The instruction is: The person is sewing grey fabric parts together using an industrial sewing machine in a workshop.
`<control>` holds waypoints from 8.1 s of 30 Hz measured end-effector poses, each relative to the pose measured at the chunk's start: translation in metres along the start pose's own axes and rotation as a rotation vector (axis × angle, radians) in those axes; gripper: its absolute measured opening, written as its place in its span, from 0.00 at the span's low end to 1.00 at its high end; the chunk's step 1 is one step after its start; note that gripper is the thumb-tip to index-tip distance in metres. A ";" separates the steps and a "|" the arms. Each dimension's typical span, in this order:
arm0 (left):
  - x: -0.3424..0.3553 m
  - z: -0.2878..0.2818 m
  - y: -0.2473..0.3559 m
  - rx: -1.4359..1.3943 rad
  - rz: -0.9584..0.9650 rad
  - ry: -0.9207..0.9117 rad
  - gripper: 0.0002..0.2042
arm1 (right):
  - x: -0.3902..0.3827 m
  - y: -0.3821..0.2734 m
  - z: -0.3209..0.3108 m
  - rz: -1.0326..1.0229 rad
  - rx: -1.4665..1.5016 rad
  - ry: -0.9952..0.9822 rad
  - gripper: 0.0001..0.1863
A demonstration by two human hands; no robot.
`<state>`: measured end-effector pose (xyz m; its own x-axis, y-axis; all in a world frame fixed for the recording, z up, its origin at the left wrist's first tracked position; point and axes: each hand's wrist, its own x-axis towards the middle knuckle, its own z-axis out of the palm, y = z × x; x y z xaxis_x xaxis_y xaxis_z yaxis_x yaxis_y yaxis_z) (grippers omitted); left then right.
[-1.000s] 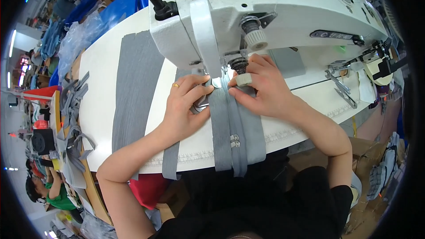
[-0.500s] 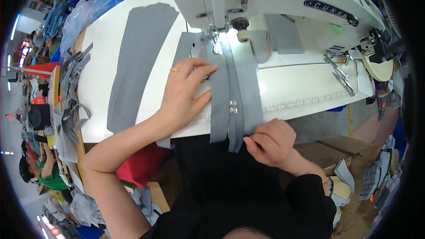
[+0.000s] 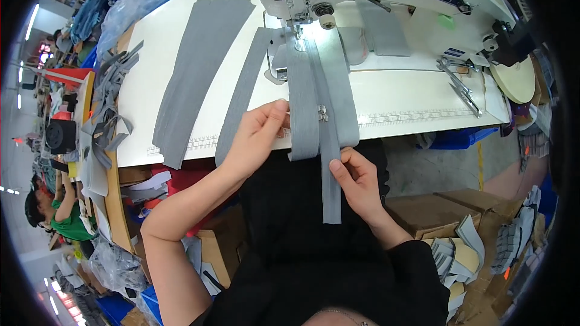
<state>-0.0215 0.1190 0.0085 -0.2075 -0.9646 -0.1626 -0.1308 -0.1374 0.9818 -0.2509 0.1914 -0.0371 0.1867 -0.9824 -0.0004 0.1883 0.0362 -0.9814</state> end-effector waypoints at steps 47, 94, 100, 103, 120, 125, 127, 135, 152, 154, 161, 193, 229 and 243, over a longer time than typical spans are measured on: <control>-0.066 0.063 -0.085 -0.655 -0.146 0.071 0.14 | -0.023 -0.003 0.010 0.127 -0.096 0.038 0.07; -0.059 0.063 -0.024 -0.357 -0.418 -0.152 0.12 | -0.051 0.000 -0.034 -0.994 -1.143 -0.115 0.13; -0.055 0.051 -0.016 -0.034 -0.225 -0.248 0.14 | -0.047 -0.007 -0.031 -1.022 -1.089 -0.164 0.11; -0.042 0.027 0.013 0.118 -0.255 -0.210 0.07 | -0.046 -0.011 -0.032 -1.017 -1.081 -0.187 0.10; 0.094 -0.016 0.014 0.606 0.583 0.305 0.09 | -0.039 -0.005 -0.032 -0.878 -1.008 -0.292 0.10; 0.094 -0.021 0.008 0.670 0.699 0.252 0.10 | -0.035 -0.007 -0.033 -0.839 -0.984 -0.345 0.10; 0.092 -0.019 0.010 0.695 0.693 0.292 0.10 | -0.036 -0.003 -0.033 -0.823 -0.979 -0.350 0.10; 0.090 -0.018 0.003 0.521 0.566 0.297 0.11 | -0.036 0.003 -0.033 -0.750 -0.982 -0.387 0.13; 0.094 -0.019 0.006 0.694 0.590 0.213 0.14 | -0.038 0.004 -0.032 -0.676 -0.948 -0.441 0.14; 0.094 -0.021 0.005 0.686 0.572 0.208 0.14 | -0.037 0.005 -0.031 -0.674 -0.941 -0.443 0.14; 0.094 -0.023 0.005 0.660 0.484 0.178 0.16 | -0.031 0.004 -0.025 -0.657 -0.913 -0.438 0.16; 0.094 -0.016 0.013 0.587 0.413 0.133 0.21 | -0.012 0.002 -0.014 -0.627 -0.847 -0.298 0.16; 0.096 -0.019 0.004 0.590 0.490 0.134 0.22 | 0.044 -0.018 0.009 -0.682 -0.875 -0.092 0.15; 0.096 -0.015 0.006 0.661 0.686 0.075 0.21 | 0.059 -0.035 0.010 -0.669 -0.936 -0.137 0.14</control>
<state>-0.0275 0.0220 0.0000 -0.3831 -0.8026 0.4573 -0.5293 0.5964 0.6034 -0.2371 0.1336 -0.0013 0.4335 -0.7237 0.5370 -0.4878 -0.6895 -0.5354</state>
